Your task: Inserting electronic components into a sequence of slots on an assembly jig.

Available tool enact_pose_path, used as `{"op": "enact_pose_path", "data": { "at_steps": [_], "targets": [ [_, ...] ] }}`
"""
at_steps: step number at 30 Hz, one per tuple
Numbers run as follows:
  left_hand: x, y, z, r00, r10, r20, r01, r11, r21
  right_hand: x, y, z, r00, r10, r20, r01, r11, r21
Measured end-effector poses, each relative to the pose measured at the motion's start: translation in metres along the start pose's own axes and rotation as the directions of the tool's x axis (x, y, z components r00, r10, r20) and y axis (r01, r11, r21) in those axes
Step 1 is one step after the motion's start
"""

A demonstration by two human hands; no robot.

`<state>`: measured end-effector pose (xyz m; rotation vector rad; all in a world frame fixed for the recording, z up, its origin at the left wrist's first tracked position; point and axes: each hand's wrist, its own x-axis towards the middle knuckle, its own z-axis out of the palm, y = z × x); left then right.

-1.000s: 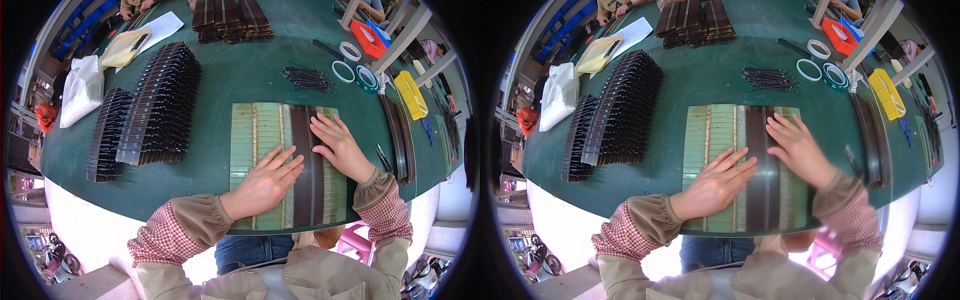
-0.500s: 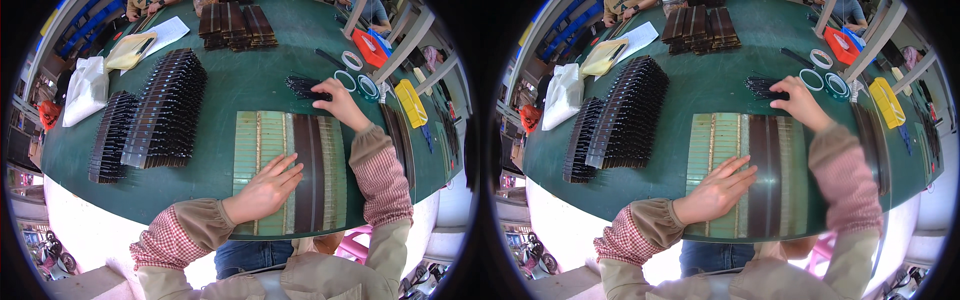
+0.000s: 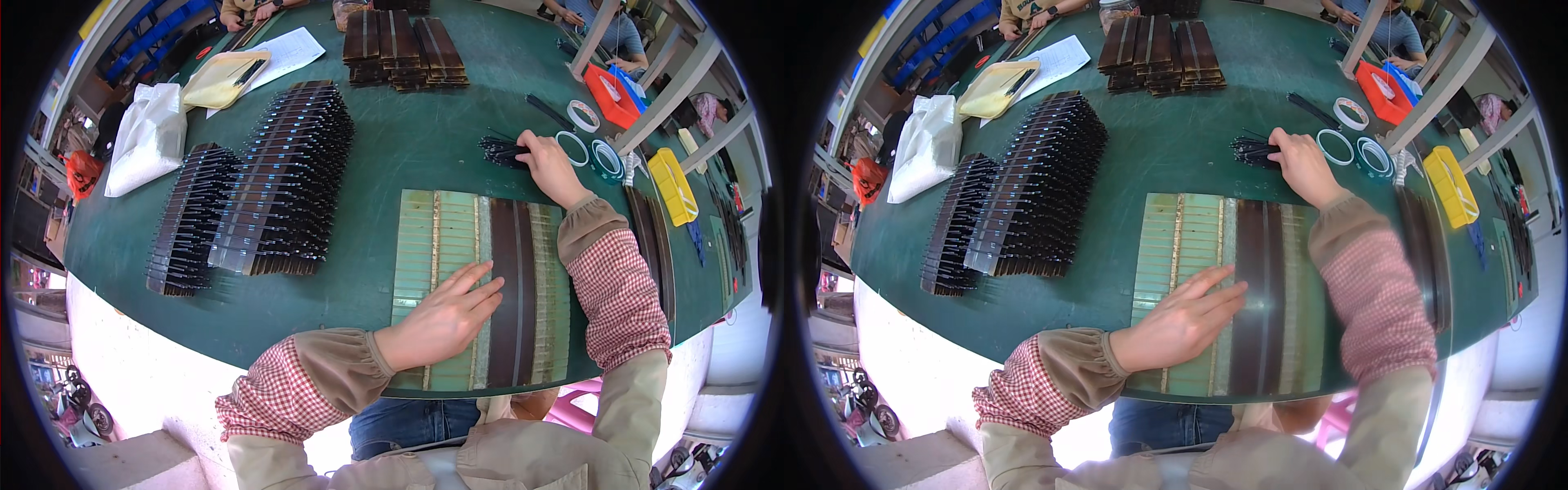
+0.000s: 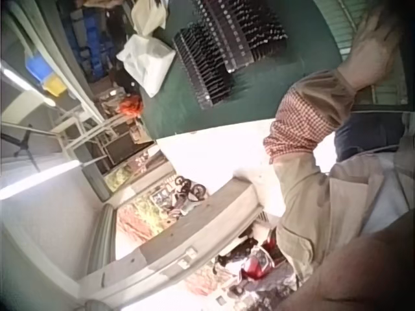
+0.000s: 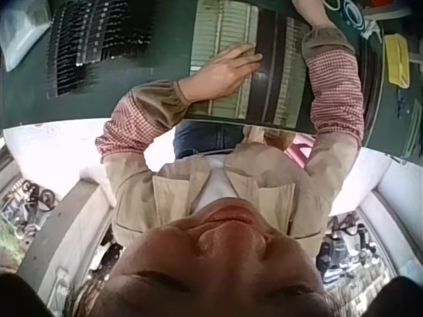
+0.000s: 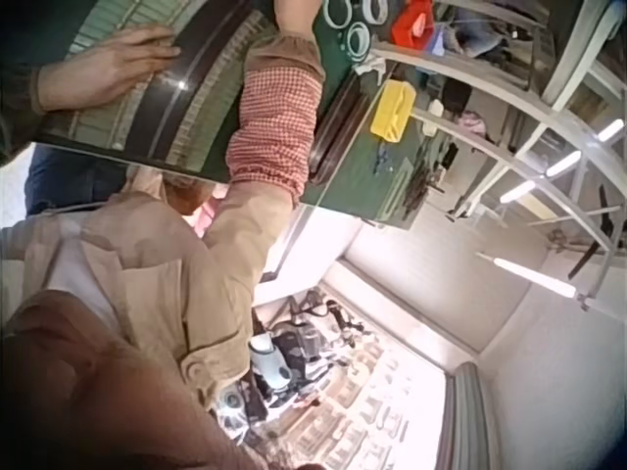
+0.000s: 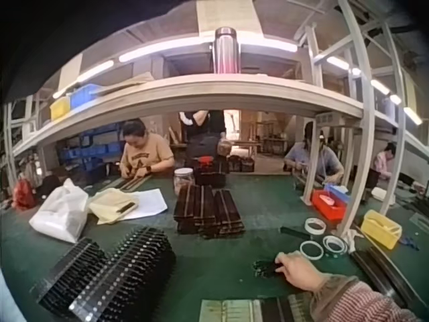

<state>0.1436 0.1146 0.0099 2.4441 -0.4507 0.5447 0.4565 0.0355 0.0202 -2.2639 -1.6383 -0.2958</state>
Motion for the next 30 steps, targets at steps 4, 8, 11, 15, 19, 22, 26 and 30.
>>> {"op": "enact_pose_path", "data": {
  "at_steps": [4,8,11,15,19,22,26,30],
  "targets": [
    [0.001,0.001,0.000,1.000,-0.001,-0.003,0.001,1.000,0.000,-0.002,-0.001,0.000,0.991,-0.061,-0.120,0.052,0.996,-0.074],
    [0.002,0.001,-0.002,1.000,0.006,-0.006,-0.006,1.000,0.000,-0.006,0.004,-0.001,0.963,-0.117,-0.244,0.085,0.987,-0.136],
    [0.001,0.004,0.000,1.000,-0.027,-0.003,0.027,0.999,-0.030,-0.011,0.005,-0.004,0.955,0.001,-0.298,-0.026,0.996,-0.082],
    [0.000,0.004,0.000,1.000,-0.020,0.005,0.020,1.000,-0.019,-0.015,0.006,-0.003,0.996,0.014,-0.088,-0.017,0.999,-0.038],
    [0.000,0.003,0.000,1.000,-0.012,0.003,0.012,1.000,-0.020,-0.010,0.003,-0.001,0.993,0.083,-0.090,-0.071,0.989,0.126],
    [0.000,0.003,0.000,1.000,-0.012,0.000,0.012,1.000,-0.019,-0.007,0.003,-0.007,0.993,0.113,-0.021,-0.108,0.981,0.162],
    [0.001,0.002,0.000,1.000,-0.012,-0.008,0.012,1.000,-0.024,-0.004,-0.005,-0.009,0.990,-0.011,-0.138,-0.009,0.989,-0.148],
    [0.001,0.003,0.002,1.000,-0.010,-0.012,0.010,1.000,-0.026,-0.008,-0.003,-0.001,0.965,-0.122,-0.234,0.055,0.960,-0.273]
  ]
}}
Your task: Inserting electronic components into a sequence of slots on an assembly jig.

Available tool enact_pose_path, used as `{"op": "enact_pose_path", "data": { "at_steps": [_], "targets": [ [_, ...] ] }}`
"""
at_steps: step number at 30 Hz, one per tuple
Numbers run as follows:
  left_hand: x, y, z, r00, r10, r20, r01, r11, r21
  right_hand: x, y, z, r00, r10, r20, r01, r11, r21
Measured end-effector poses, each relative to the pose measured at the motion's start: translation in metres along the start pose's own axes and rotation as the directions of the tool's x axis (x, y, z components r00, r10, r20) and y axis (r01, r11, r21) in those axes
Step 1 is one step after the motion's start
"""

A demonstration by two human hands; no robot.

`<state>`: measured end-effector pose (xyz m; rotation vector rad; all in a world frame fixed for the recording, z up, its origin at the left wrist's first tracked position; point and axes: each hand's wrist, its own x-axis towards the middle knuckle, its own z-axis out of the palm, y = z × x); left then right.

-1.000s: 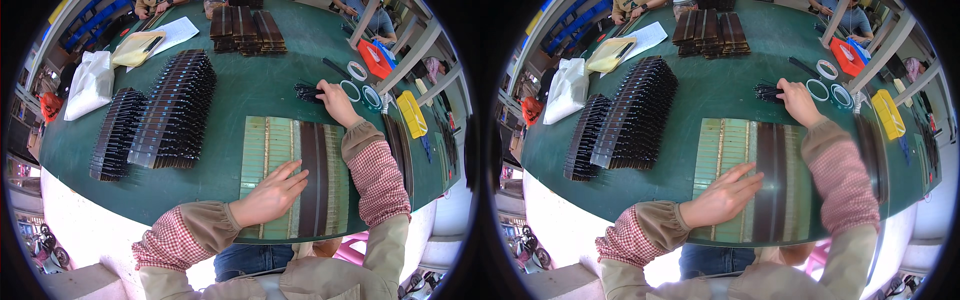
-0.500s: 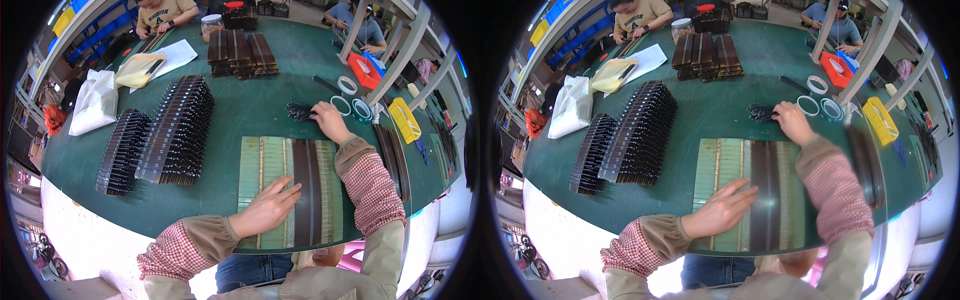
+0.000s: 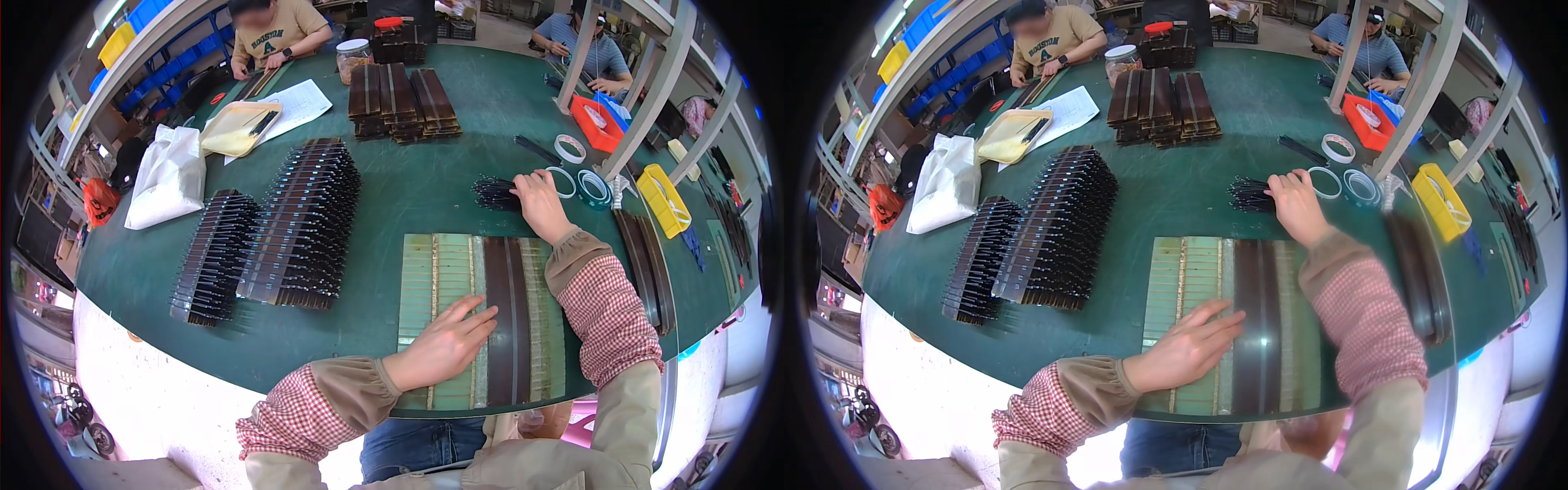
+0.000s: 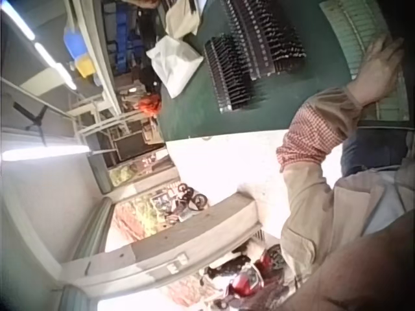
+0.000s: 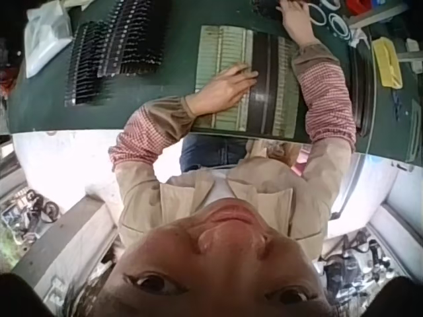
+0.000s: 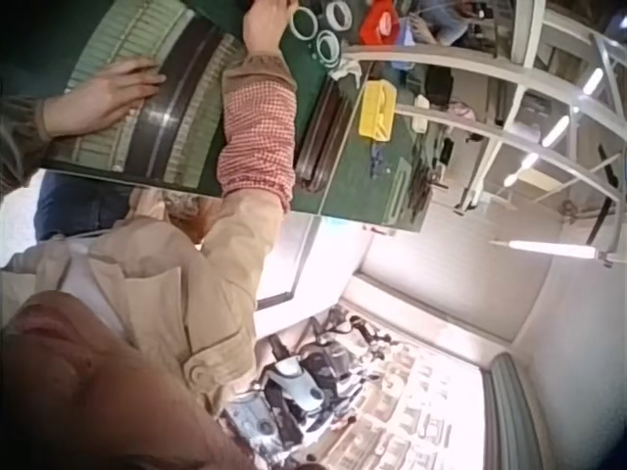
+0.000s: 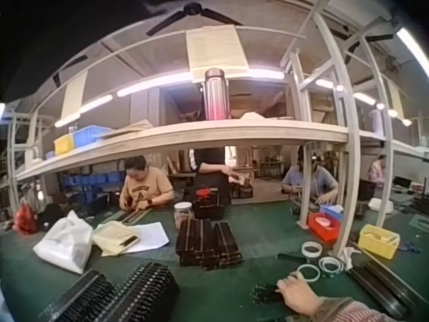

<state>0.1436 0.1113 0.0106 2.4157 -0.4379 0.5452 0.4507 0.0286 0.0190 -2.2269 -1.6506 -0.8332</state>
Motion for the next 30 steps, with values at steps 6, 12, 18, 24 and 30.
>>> {"op": "enact_pose_path", "data": {
  "at_steps": [6,12,18,24,30],
  "targets": [
    [-0.001,0.001,-0.001,1.000,0.004,0.006,-0.004,1.000,-0.001,-0.005,0.006,0.001,0.987,0.161,0.012,-0.161,0.976,0.146],
    [-0.001,0.000,-0.001,1.000,0.001,0.014,-0.001,1.000,0.001,-0.012,0.011,-0.015,0.777,0.503,0.378,-0.627,0.571,0.530],
    [0.002,0.000,-0.003,1.000,0.003,0.016,-0.002,0.999,-0.053,-0.057,0.028,-0.055,0.646,0.582,0.493,-0.666,0.115,0.737],
    [0.001,0.004,-0.008,0.999,-0.035,-0.019,0.034,0.999,-0.009,-0.106,-0.003,-0.081,0.672,0.716,0.190,-0.384,0.118,0.916],
    [0.002,0.007,-0.006,0.999,-0.037,-0.016,0.037,0.999,-0.012,-0.125,-0.014,-0.076,0.663,0.724,0.190,-0.382,0.109,0.918]
  ]
}}
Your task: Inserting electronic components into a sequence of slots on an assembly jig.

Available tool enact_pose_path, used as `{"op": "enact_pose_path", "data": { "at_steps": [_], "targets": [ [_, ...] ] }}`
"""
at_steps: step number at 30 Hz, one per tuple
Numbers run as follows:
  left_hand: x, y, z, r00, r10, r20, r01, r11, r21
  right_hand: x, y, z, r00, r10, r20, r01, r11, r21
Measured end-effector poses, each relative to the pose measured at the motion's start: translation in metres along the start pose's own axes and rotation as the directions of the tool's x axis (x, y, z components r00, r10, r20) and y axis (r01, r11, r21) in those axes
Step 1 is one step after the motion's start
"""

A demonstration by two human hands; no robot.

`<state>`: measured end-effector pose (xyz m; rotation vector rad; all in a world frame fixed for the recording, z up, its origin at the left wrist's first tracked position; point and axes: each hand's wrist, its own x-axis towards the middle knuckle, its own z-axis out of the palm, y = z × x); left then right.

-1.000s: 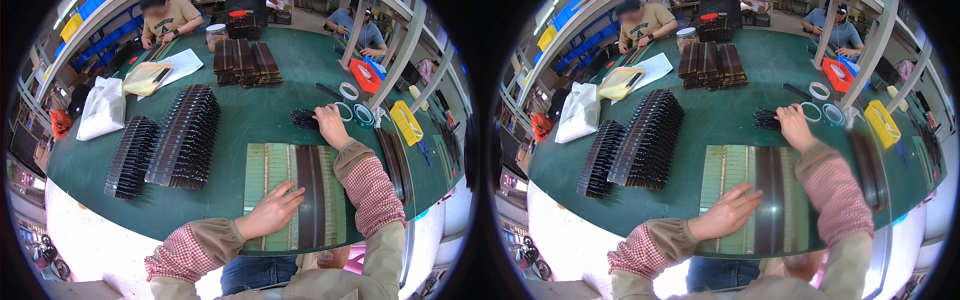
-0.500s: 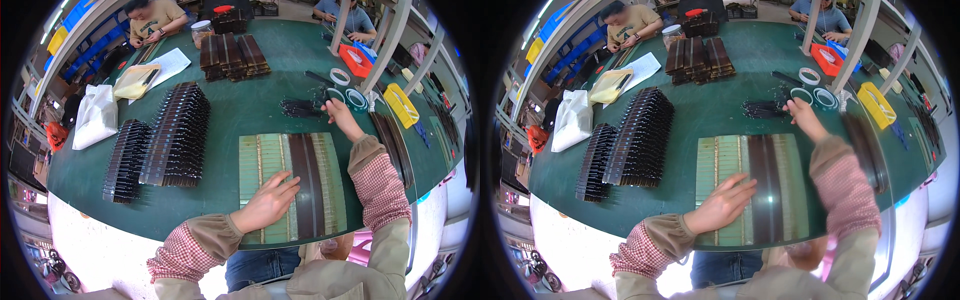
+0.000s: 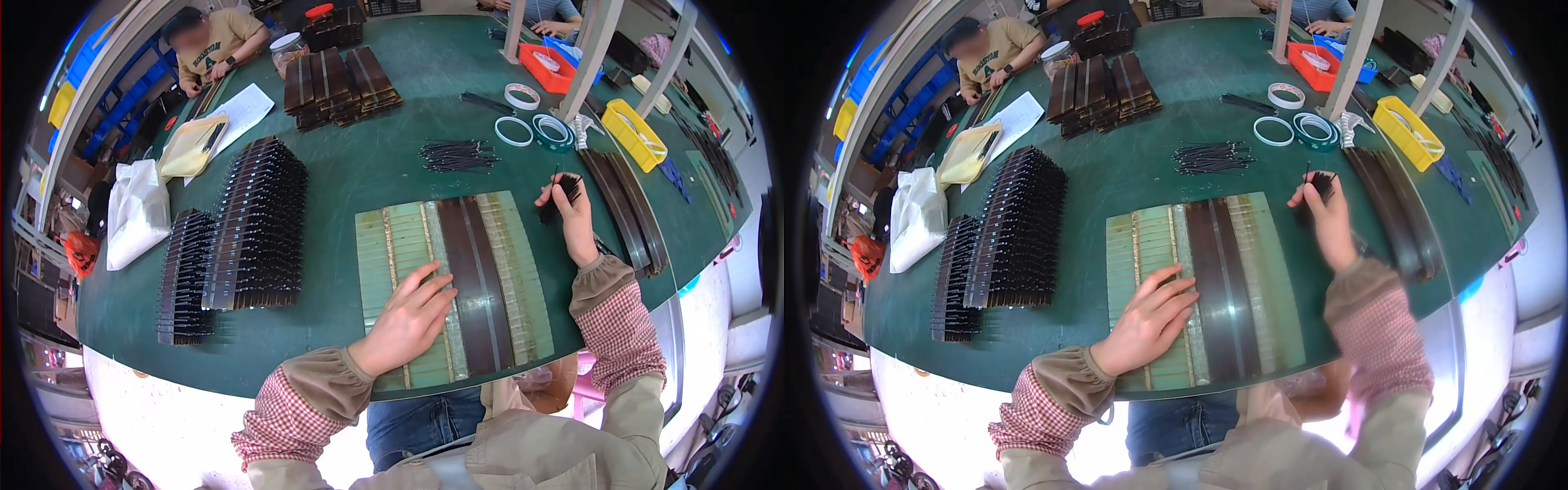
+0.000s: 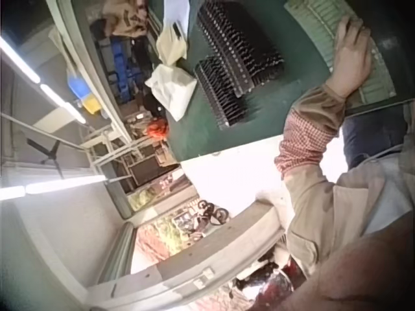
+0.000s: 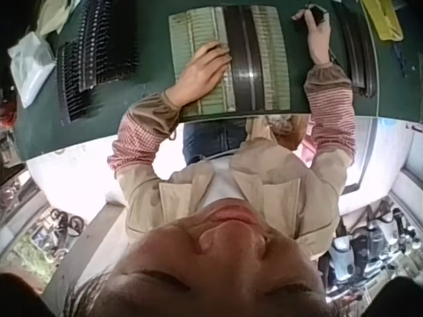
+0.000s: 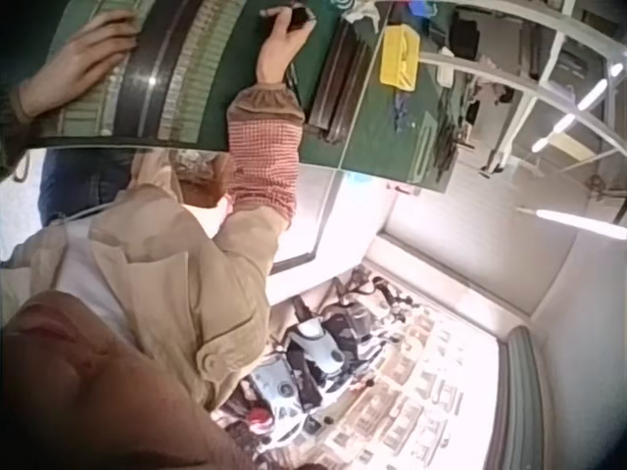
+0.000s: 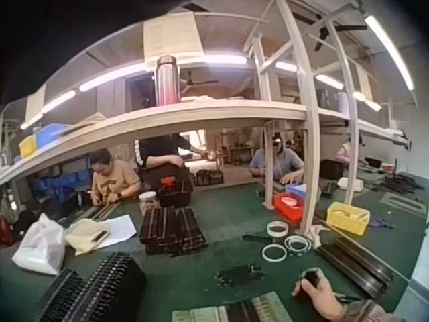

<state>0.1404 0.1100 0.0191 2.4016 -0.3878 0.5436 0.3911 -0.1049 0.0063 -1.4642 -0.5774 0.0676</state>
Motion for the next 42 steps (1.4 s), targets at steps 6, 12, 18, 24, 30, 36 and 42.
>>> {"op": "enact_pose_path", "data": {
  "at_steps": [6,12,18,24,30,36,42],
  "targets": [
    [0.000,0.002,0.000,1.000,-0.013,-0.019,0.013,1.000,0.007,0.001,0.004,0.000,0.999,0.043,0.022,-0.044,0.998,0.047],
    [0.003,0.001,-0.002,1.000,-0.015,-0.021,0.016,1.000,0.019,0.008,-0.006,0.005,0.994,0.092,0.053,-0.085,0.989,-0.124],
    [-0.001,0.000,-0.003,0.999,-0.016,-0.038,0.016,1.000,0.000,0.043,-0.020,0.042,0.944,0.119,0.307,0.085,0.813,-0.575],
    [0.000,-0.001,-0.003,0.998,0.013,-0.065,-0.014,1.000,-0.020,0.089,0.018,0.080,0.768,-0.156,0.621,0.610,0.474,-0.635],
    [-0.002,-0.004,-0.007,0.996,0.026,-0.083,-0.031,0.998,-0.057,0.094,0.020,0.100,0.768,-0.206,0.606,0.633,0.383,-0.673],
    [-0.002,-0.006,-0.005,0.995,0.033,-0.096,-0.040,0.996,-0.074,0.099,0.034,0.098,0.780,-0.306,0.546,0.623,0.464,-0.630],
    [0.002,-0.003,-0.004,0.996,0.034,-0.085,-0.041,0.996,-0.083,0.100,0.027,0.080,0.933,-0.224,0.282,0.351,0.740,-0.574]
  ]
}}
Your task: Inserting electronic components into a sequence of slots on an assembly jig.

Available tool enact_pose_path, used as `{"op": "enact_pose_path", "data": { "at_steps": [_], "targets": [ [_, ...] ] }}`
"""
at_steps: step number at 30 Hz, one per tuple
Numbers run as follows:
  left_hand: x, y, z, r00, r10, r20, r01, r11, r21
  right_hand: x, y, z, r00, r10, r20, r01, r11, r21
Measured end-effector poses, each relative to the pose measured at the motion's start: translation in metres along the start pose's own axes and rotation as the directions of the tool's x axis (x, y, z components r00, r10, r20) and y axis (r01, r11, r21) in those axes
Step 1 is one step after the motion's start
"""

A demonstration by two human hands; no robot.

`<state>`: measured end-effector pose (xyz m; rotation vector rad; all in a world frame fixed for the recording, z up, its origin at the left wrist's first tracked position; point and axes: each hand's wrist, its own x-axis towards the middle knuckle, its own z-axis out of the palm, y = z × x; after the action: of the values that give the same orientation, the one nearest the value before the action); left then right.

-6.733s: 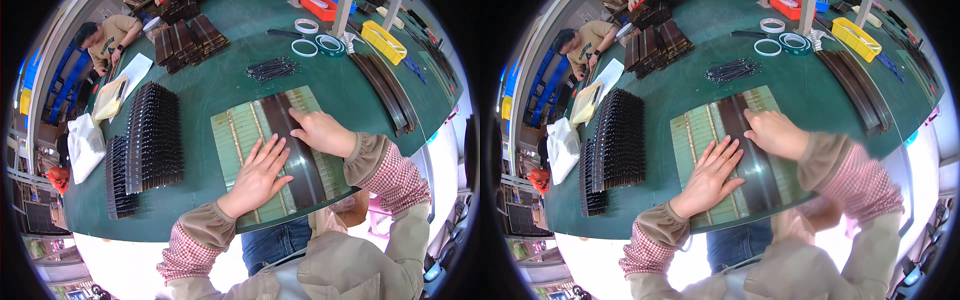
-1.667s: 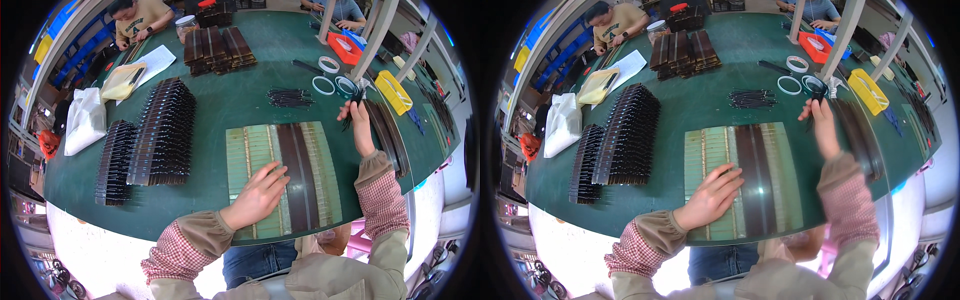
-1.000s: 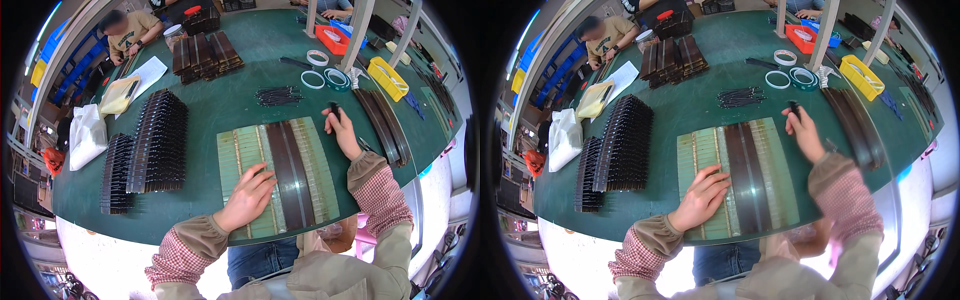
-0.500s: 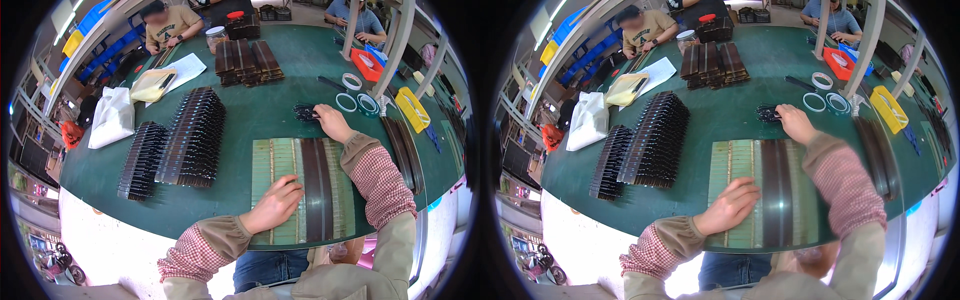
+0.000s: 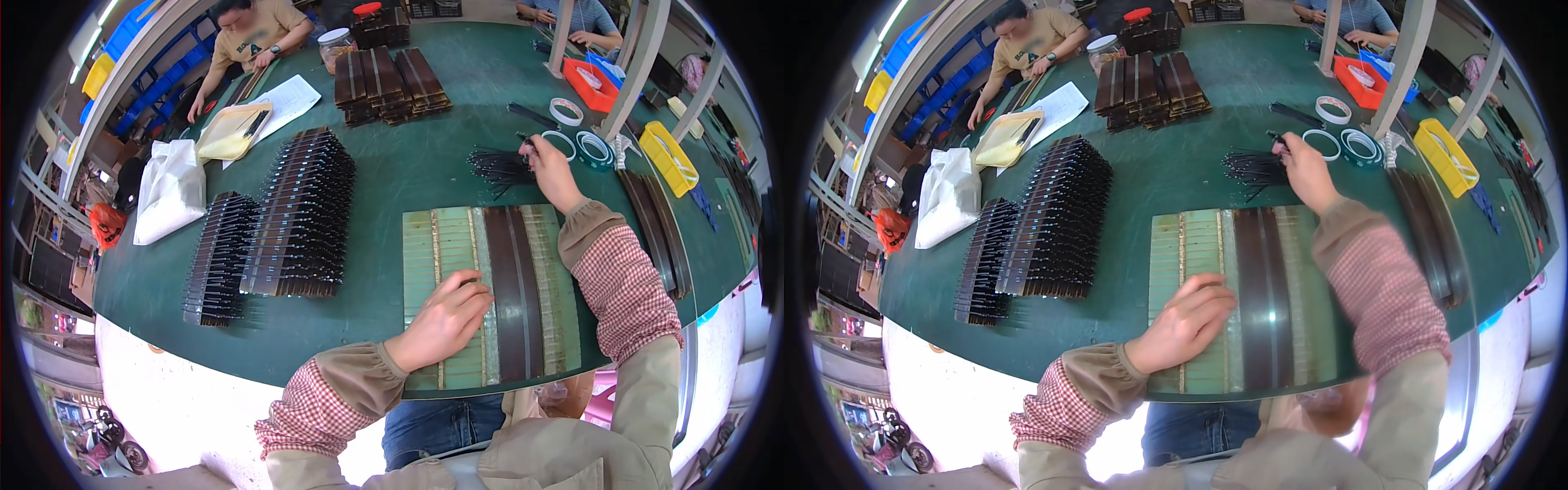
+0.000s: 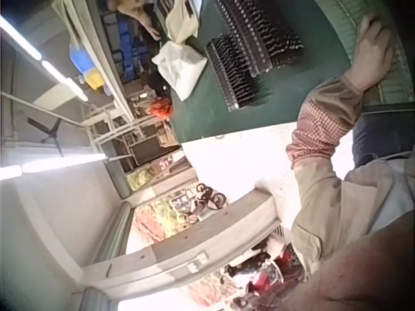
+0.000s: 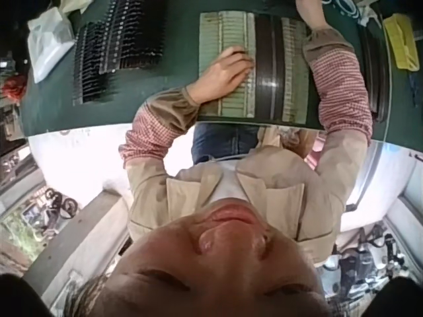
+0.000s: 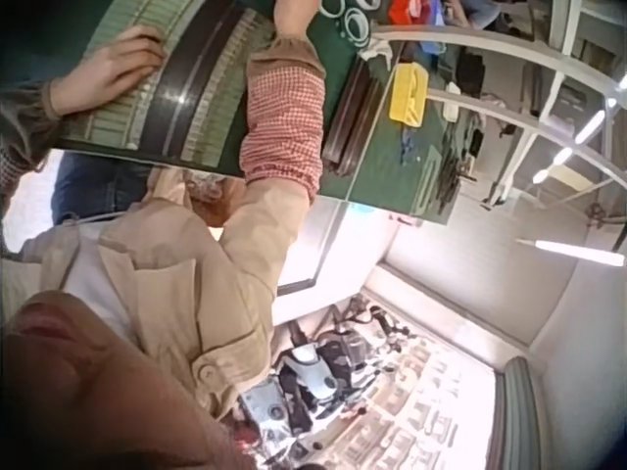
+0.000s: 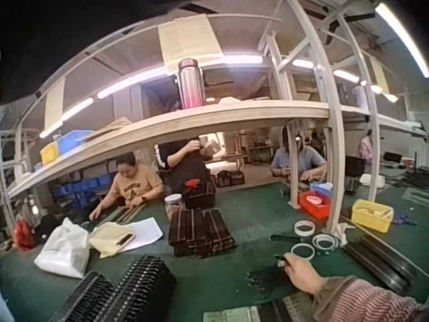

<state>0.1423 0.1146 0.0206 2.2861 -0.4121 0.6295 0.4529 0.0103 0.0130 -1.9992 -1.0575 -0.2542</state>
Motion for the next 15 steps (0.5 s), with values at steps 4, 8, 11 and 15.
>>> {"op": "enact_pose_path", "data": {
  "at_steps": [4,8,11,15],
  "targets": [
    [-0.003,-0.001,-0.004,1.000,-0.019,0.000,0.019,1.000,0.009,-0.023,-0.029,-0.036,0.954,0.300,0.003,-0.284,0.899,0.333],
    [-0.002,-0.001,-0.002,1.000,-0.026,0.008,0.026,0.999,0.018,-0.079,-0.015,-0.055,0.925,0.371,-0.087,-0.269,0.797,0.542],
    [0.001,0.002,-0.001,1.000,-0.019,0.005,0.019,0.999,0.030,-0.095,-0.001,-0.054,0.908,0.413,-0.075,-0.285,0.738,0.611],
    [0.002,0.002,-0.006,0.998,-0.040,-0.047,0.042,0.997,0.063,-0.099,-0.023,-0.071,0.847,0.495,0.196,-0.476,0.540,0.694]
  ]
}}
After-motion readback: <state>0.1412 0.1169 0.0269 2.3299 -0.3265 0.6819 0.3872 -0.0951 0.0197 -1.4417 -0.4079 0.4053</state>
